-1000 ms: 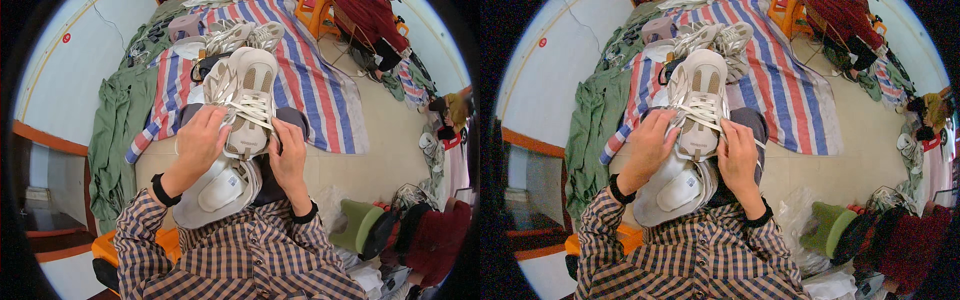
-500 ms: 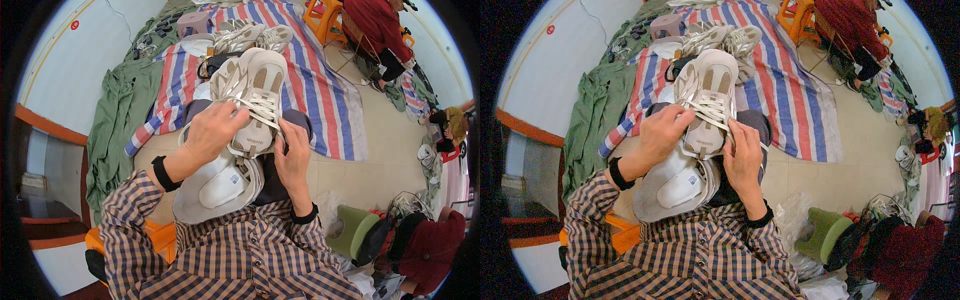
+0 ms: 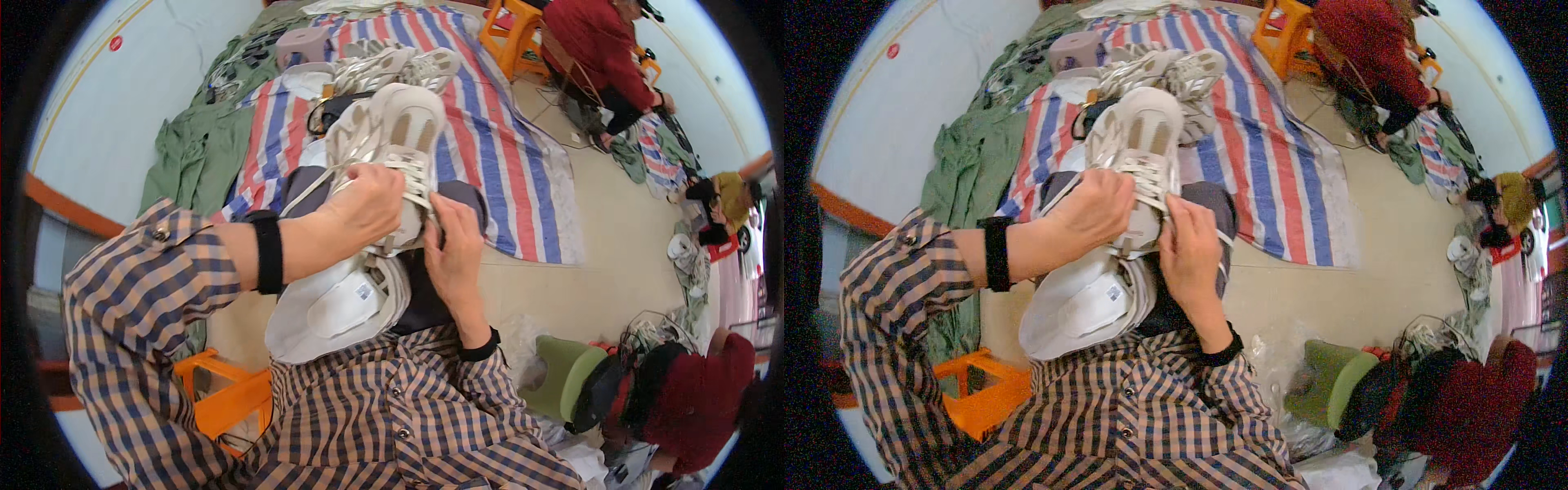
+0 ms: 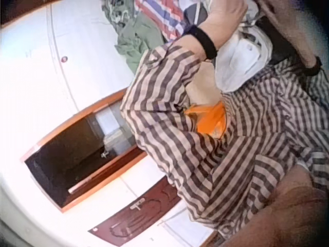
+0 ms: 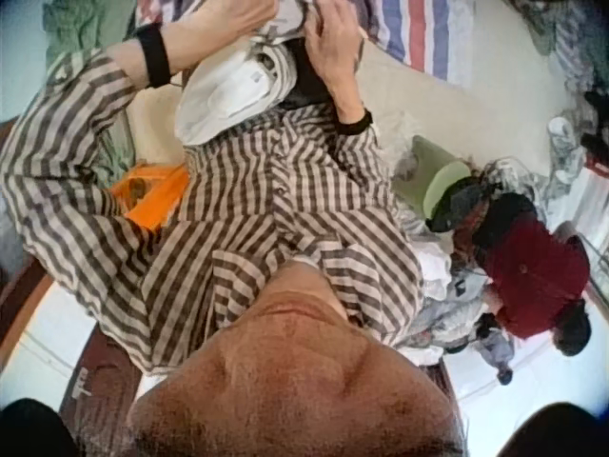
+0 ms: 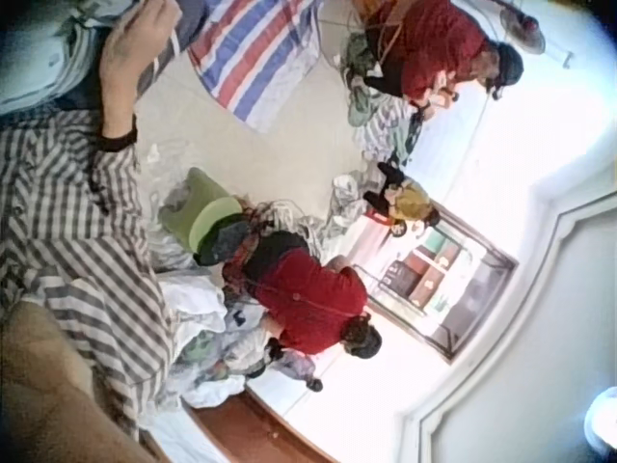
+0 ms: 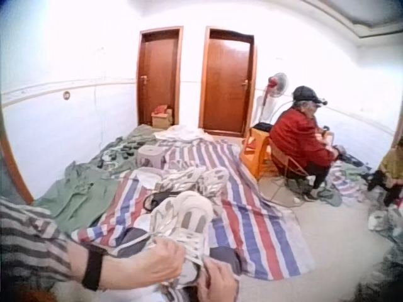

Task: Lacing a beige sneaker while holding it on the lap.

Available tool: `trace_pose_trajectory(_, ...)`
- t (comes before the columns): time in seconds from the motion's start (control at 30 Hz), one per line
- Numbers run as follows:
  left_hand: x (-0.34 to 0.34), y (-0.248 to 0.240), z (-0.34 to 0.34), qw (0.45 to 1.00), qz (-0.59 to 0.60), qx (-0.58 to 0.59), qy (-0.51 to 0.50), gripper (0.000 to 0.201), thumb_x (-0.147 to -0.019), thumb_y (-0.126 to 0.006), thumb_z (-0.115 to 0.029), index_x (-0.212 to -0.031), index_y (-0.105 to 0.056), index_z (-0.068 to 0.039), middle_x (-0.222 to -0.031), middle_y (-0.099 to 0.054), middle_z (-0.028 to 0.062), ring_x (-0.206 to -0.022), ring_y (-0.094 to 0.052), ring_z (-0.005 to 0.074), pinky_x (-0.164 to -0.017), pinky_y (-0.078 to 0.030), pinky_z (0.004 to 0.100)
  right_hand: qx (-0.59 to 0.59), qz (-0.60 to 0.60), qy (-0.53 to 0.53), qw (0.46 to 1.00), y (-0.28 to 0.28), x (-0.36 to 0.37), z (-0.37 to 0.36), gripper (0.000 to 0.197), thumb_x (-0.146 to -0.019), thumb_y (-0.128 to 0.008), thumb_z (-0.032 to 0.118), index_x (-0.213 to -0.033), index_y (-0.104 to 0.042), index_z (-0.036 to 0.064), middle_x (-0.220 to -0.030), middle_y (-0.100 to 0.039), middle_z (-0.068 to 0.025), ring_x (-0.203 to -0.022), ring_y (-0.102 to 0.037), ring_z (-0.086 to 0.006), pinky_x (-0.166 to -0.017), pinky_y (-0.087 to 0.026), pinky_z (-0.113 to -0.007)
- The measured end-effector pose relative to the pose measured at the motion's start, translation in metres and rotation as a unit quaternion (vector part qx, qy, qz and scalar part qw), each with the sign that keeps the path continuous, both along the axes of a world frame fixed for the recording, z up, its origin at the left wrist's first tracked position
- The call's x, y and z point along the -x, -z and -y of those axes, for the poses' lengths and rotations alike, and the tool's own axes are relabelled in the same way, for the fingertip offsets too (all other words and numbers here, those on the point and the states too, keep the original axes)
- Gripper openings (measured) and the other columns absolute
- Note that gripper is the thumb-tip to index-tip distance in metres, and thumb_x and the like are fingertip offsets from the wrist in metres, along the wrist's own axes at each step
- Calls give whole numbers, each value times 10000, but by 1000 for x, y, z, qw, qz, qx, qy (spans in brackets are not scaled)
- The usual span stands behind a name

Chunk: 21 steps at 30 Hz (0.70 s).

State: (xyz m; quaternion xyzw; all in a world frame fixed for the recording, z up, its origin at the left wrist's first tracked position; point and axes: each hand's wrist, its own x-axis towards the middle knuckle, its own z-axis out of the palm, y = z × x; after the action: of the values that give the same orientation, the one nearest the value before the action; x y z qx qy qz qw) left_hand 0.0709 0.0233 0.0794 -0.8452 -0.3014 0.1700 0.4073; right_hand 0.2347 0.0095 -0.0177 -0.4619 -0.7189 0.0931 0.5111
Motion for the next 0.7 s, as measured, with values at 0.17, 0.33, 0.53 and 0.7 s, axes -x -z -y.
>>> trace_pose_trajectory(0.17,9,9,-10,999,-26,20,5,179,-743,-600,-221,-761,-677,-60,-855,-486,31,-826,-504,192,-613,-391,297,11,2,2,1000,-2,0,1,402,-773,-593,-35,-1171,-576,18,-1057,-590,-149,-958,-567,-330,-827,-476,-399)
trace_pose_trajectory(0.33,20,-4,-28,988,-23,133,74,174,-758,-594,-240,-764,-682,-91,-865,-467,17,-844,-504,167,-601,-394,274,15,-7,-7,1000,-3,-2,1,423,-756,-600,-43,-1174,-577,18,-1056,-590,-146,-958,-568,-327,-826,-480,-393)
trace_pose_trajectory(0.53,16,6,11,947,100,257,166,127,-759,-624,-194,-777,-602,-70,-818,-495,28,-739,-589,192,-598,-474,316,11,-19,15,1000,4,-3,1,437,-759,-597,-34,-1190,-571,32,-1052,-602,-140,-964,-571,-323,-823,-479,-397)
trace_pose_trajectory(0.7,13,25,10,813,430,389,-55,216,-815,-603,-101,-1003,-522,-32,-752,-535,83,-677,-598,222,-596,-460,363,39,-59,5,997,3,-1,-1,398,-765,-586,-33,-1157,-577,38,-1085,-612,-141,-999,-569,-326,-871,-461,-404)
